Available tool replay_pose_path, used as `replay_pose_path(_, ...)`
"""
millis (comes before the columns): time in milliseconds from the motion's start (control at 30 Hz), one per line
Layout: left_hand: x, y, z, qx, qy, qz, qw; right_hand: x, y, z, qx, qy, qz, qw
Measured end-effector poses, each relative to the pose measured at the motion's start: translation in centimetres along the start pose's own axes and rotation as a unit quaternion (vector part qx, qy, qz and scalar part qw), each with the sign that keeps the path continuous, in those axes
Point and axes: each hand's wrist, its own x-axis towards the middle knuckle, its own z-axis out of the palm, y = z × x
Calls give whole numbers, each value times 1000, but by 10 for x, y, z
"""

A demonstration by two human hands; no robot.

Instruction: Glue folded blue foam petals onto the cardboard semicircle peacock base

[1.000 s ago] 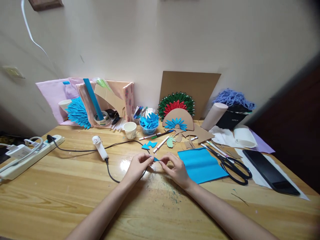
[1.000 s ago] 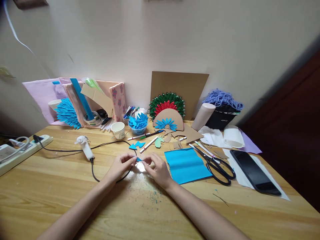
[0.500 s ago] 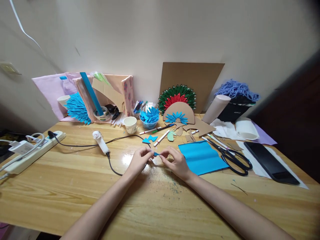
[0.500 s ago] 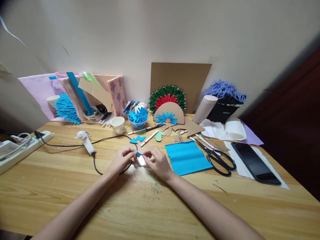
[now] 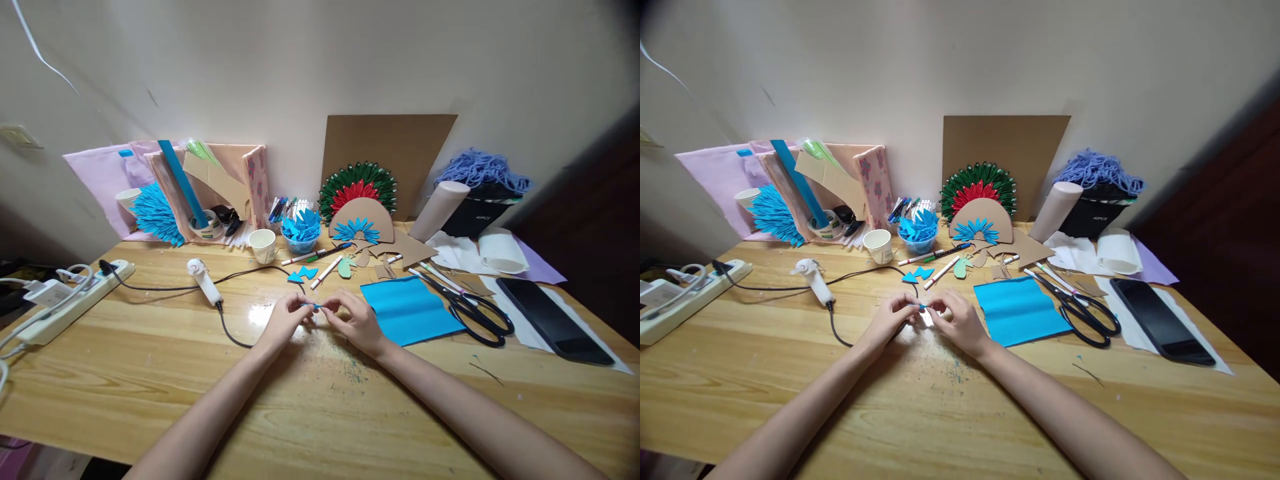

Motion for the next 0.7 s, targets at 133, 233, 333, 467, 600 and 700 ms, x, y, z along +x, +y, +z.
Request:
replay_pose_path(133, -1, 2, 0, -8, 3, -9, 1000, -1, 2, 1, 4, -3, -1, 1000)
replay_pose_path(233, 0, 0, 0, -16, -2, -18, 1000, -1, 1, 1, 3, -5, -5, 1000)
replay_pose_path(333, 1, -2, 0, -27, -7, -25, 999, -1, 0, 0, -2, -10, -9, 1000)
replay_pose_path(467, 1, -4, 0, -31, -6, -29, 999, 0, -1, 0, -4, -16, -11, 1000)
replay_pose_path(600, 2, -4, 0, -27, 0, -24, 999, 0, 0, 0, -7, -12, -8, 1000)
replay_pose_path(700, 2, -4, 0, -22, 10, -19, 1000, 0, 0, 1, -11, -6, -5, 1000)
